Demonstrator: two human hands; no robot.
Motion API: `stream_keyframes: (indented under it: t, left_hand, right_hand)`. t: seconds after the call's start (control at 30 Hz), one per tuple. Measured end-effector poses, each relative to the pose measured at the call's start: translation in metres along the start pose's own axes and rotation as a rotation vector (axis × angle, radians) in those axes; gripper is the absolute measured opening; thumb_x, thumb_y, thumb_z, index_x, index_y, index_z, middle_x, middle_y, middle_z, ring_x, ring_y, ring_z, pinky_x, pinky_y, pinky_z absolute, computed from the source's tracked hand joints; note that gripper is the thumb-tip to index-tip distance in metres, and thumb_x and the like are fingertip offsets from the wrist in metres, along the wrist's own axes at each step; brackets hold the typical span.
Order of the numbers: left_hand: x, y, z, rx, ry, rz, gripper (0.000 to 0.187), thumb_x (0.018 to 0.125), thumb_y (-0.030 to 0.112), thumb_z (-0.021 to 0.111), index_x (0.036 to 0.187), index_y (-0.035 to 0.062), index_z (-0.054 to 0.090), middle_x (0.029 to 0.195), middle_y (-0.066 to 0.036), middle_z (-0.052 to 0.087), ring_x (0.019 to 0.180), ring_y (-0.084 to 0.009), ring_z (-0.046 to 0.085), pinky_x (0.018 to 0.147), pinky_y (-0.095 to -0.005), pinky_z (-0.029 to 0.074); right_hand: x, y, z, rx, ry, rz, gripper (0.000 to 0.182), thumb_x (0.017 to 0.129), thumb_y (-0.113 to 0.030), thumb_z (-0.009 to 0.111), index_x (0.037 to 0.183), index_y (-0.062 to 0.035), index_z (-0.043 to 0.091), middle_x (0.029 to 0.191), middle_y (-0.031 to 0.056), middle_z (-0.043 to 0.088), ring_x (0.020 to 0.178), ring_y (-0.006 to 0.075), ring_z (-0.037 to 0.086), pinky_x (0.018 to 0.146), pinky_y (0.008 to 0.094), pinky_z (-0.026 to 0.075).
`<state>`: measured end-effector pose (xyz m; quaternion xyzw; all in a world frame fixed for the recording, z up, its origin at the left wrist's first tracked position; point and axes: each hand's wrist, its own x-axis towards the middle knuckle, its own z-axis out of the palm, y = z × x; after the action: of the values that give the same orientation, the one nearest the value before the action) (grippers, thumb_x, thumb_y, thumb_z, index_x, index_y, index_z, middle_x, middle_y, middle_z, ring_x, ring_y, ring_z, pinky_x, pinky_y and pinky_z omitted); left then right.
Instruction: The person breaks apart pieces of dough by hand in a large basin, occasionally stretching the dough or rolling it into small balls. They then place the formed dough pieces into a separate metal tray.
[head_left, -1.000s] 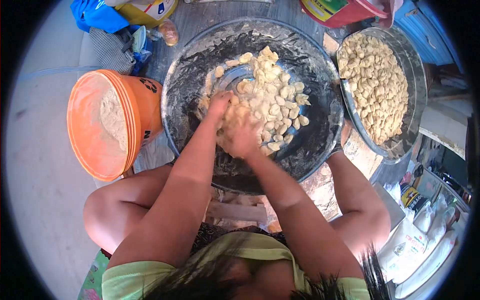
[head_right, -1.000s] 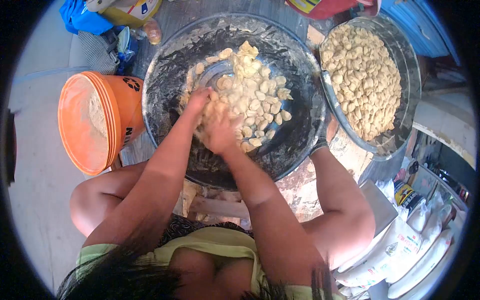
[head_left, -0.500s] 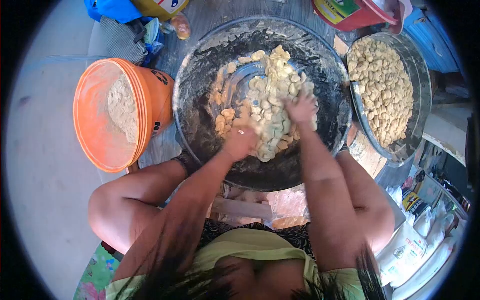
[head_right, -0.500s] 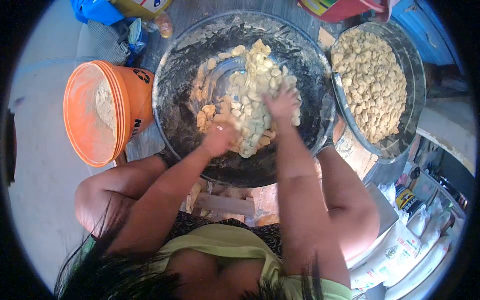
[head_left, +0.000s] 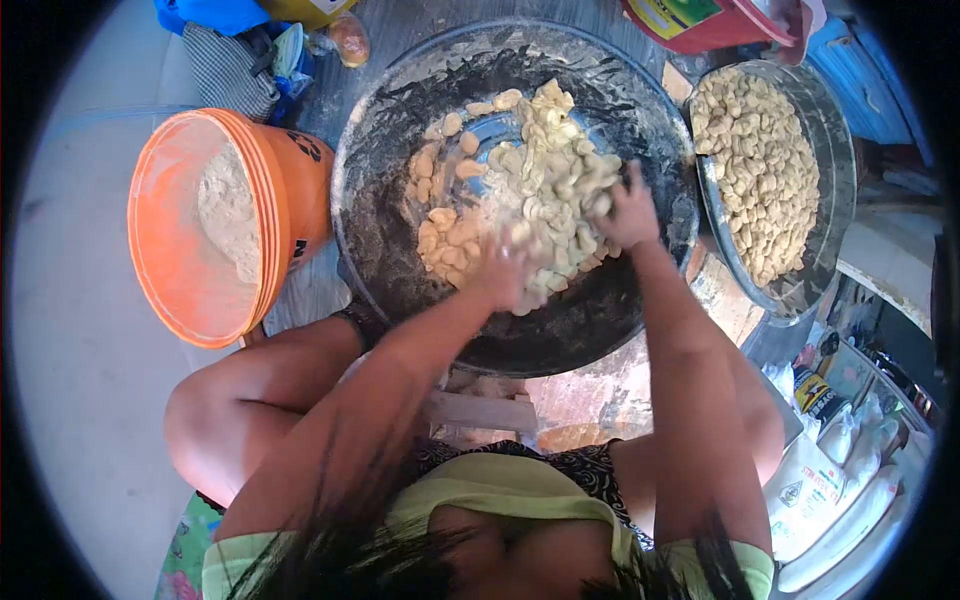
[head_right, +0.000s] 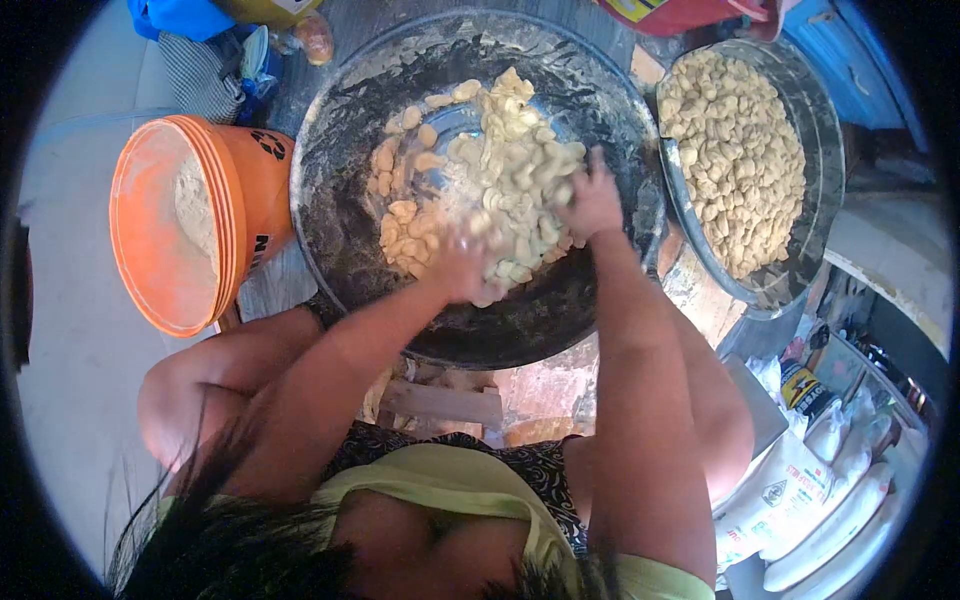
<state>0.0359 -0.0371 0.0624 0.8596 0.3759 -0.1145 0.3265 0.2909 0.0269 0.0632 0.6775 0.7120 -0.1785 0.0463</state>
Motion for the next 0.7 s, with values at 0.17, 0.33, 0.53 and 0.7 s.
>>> stream_keyframes:
  t: [0.17, 0.33, 0.53, 0.7]
  left_hand:
    - [-0.019, 0.003, 0.041, -0.059, 0.051, 0.415, 0.050, 0.075, 0.046, 0.060, 0.116, 0.0168, 0.055, 0.133, -0.010, 0.041, 0.119, -0.0380, 0.040, 0.095, -0.0522, 0.035]
    - [-0.002, -0.082, -0.005, -0.434, 0.236, -0.579, 0.029, 0.074, 0.017, 0.061, 0.101, 0.0073, 0.058, 0.106, -0.014, 0.056, 0.092, -0.0316, 0.057, 0.079, -0.0426, 0.046]
    - [0.025, -0.129, -0.036, -0.121, 0.570, -0.478, 0.028, 0.075, 0.019, 0.062, 0.098, 0.0041, 0.059, 0.102, -0.017, 0.057, 0.096, -0.0344, 0.054, 0.083, -0.0429, 0.045]
    - [0.011, -0.062, -0.009, 0.040, 0.208, -0.187, 0.051, 0.081, 0.038, 0.058, 0.125, 0.0131, 0.046, 0.126, -0.016, 0.044, 0.119, -0.0320, 0.040, 0.097, -0.0441, 0.033]
  right_hand:
    - [0.055, 0.013, -0.005, 0.314, 0.086, 0.086, 0.074, 0.073, -0.047, 0.065, 0.131, -0.0096, 0.039, 0.137, 0.0199, 0.032, 0.124, 0.0405, 0.031, 0.099, 0.0441, 0.035]
    - [-0.010, -0.123, 0.064, 0.034, 0.025, 0.481, 0.073, 0.084, -0.044, 0.048, 0.142, -0.0091, 0.020, 0.147, 0.0177, 0.015, 0.133, 0.0458, 0.010, 0.098, 0.0702, 0.014]
    - [-0.103, -0.212, 0.061, 0.179, -0.392, -0.189, 0.052, 0.077, -0.025, 0.056, 0.126, -0.0119, 0.046, 0.138, 0.0124, 0.032, 0.129, 0.0431, 0.023, 0.097, 0.0653, 0.023]
    - [-0.053, -0.112, 0.067, 0.132, 0.026, -0.067, 0.052, 0.065, -0.025, 0.067, 0.115, -0.0150, 0.055, 0.120, 0.0119, 0.049, 0.111, 0.0307, 0.046, 0.093, 0.0478, 0.034]
